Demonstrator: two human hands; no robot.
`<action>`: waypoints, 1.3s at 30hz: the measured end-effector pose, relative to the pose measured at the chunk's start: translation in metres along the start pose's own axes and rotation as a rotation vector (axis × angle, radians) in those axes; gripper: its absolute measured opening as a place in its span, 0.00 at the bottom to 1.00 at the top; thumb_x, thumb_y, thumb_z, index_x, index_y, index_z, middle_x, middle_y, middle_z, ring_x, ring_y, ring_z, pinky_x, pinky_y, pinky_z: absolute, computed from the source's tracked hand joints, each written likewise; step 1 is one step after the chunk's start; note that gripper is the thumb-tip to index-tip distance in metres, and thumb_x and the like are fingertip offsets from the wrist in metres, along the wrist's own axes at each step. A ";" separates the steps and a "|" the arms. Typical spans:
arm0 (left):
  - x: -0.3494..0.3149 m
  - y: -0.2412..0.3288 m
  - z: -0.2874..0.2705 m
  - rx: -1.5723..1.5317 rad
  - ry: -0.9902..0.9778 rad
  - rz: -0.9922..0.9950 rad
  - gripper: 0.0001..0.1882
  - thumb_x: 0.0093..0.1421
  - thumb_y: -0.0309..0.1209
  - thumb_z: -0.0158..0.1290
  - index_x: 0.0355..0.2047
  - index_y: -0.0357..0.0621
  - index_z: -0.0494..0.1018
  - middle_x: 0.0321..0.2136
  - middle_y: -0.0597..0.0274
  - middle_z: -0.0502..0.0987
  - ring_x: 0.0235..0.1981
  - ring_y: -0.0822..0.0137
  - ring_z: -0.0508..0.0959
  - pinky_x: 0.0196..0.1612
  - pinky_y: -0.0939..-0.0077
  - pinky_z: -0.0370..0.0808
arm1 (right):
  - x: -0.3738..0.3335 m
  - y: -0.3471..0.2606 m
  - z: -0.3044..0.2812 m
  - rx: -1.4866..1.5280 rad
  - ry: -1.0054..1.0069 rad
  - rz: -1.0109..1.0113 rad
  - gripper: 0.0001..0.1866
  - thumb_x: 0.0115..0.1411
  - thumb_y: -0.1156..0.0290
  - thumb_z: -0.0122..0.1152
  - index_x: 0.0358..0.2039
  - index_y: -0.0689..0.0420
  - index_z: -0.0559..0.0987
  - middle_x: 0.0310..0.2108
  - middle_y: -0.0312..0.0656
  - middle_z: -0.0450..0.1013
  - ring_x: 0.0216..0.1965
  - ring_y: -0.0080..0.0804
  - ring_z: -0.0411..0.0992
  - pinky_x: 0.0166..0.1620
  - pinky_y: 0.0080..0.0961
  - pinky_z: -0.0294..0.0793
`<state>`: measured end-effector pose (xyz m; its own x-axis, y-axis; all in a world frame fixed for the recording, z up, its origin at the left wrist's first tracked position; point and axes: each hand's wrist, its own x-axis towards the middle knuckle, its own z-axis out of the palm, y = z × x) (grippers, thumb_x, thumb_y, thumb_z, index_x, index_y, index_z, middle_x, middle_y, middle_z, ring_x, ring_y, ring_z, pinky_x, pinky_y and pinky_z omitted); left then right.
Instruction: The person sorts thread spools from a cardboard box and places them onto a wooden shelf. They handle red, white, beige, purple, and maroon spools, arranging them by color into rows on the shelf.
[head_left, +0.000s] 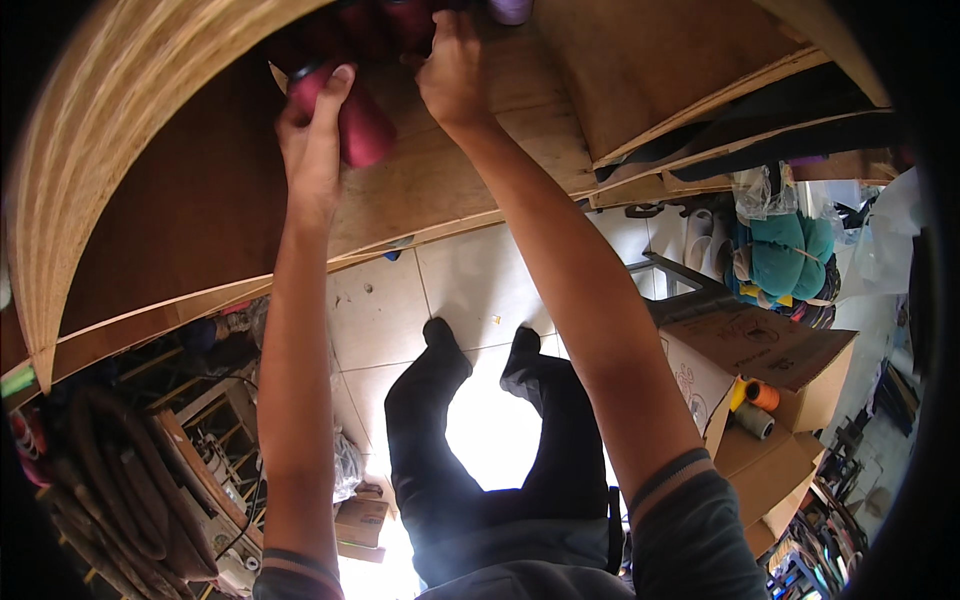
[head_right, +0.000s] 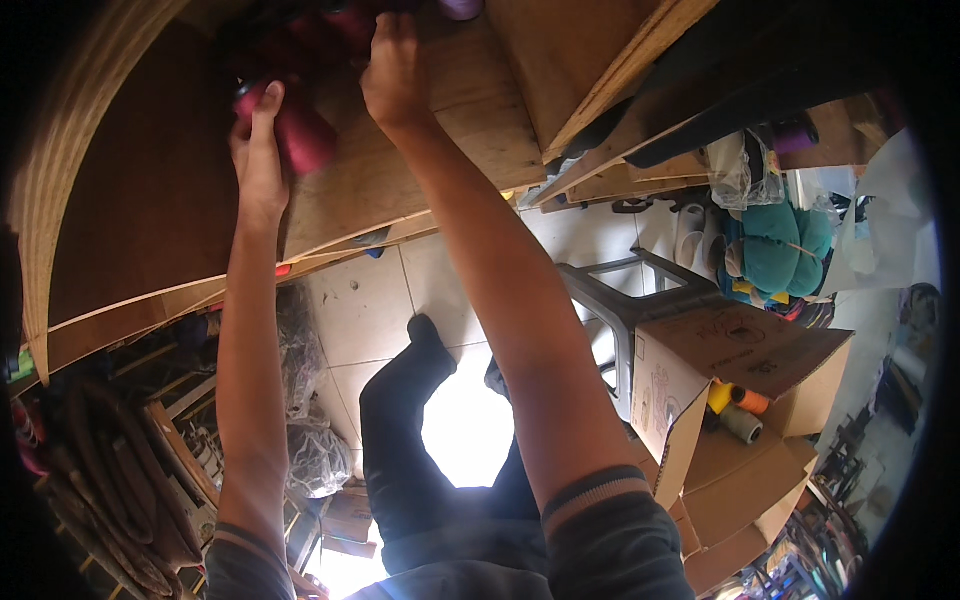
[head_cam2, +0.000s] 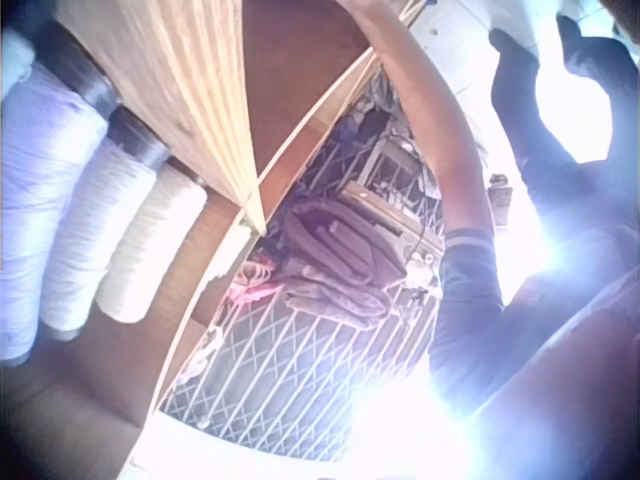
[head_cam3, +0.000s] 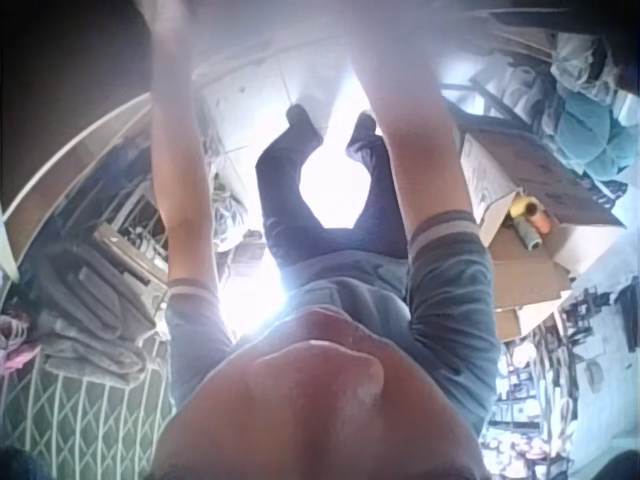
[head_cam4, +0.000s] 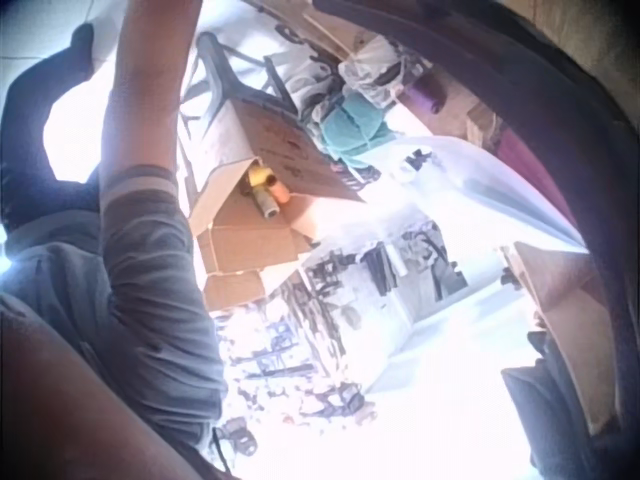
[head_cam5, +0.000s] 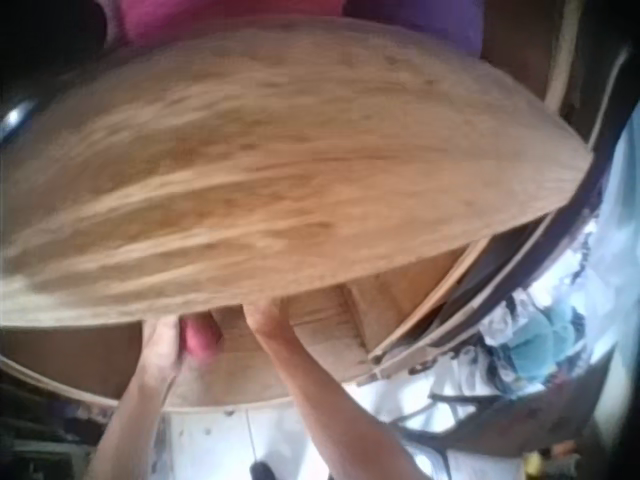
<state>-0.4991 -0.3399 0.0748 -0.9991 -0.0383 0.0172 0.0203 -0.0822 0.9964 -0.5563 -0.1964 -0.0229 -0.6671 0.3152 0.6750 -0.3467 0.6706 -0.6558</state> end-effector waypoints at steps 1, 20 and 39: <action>0.000 0.003 0.002 0.011 -0.001 0.007 0.21 0.53 0.43 0.62 0.38 0.39 0.77 0.34 0.65 0.77 0.35 0.74 0.73 0.42 0.77 0.70 | 0.002 -0.001 0.000 -0.010 0.004 -0.002 0.18 0.50 0.78 0.58 0.43 0.63 0.74 0.43 0.56 0.72 0.47 0.55 0.68 0.51 0.44 0.67; 0.043 -0.017 0.045 0.621 -0.265 0.094 0.31 0.43 0.48 0.68 0.42 0.41 0.77 0.37 0.57 0.80 0.40 0.67 0.79 0.47 0.72 0.73 | 0.060 0.012 -0.029 -0.318 -0.103 -0.100 0.24 0.49 0.76 0.63 0.49 0.61 0.71 0.48 0.53 0.71 0.48 0.48 0.70 0.50 0.37 0.70; 0.037 0.005 0.050 0.610 -0.443 -0.106 0.36 0.44 0.50 0.65 0.51 0.46 0.72 0.42 0.58 0.77 0.42 0.65 0.77 0.47 0.69 0.73 | 0.058 0.040 -0.036 -0.181 0.233 -0.512 0.22 0.50 0.78 0.59 0.48 0.63 0.73 0.43 0.59 0.69 0.48 0.63 0.65 0.51 0.46 0.67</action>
<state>-0.5381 -0.2924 0.0844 -0.9186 0.3531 -0.1775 0.0283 0.5069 0.8616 -0.5855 -0.1275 0.0025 -0.2752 0.0468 0.9602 -0.4545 0.8738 -0.1728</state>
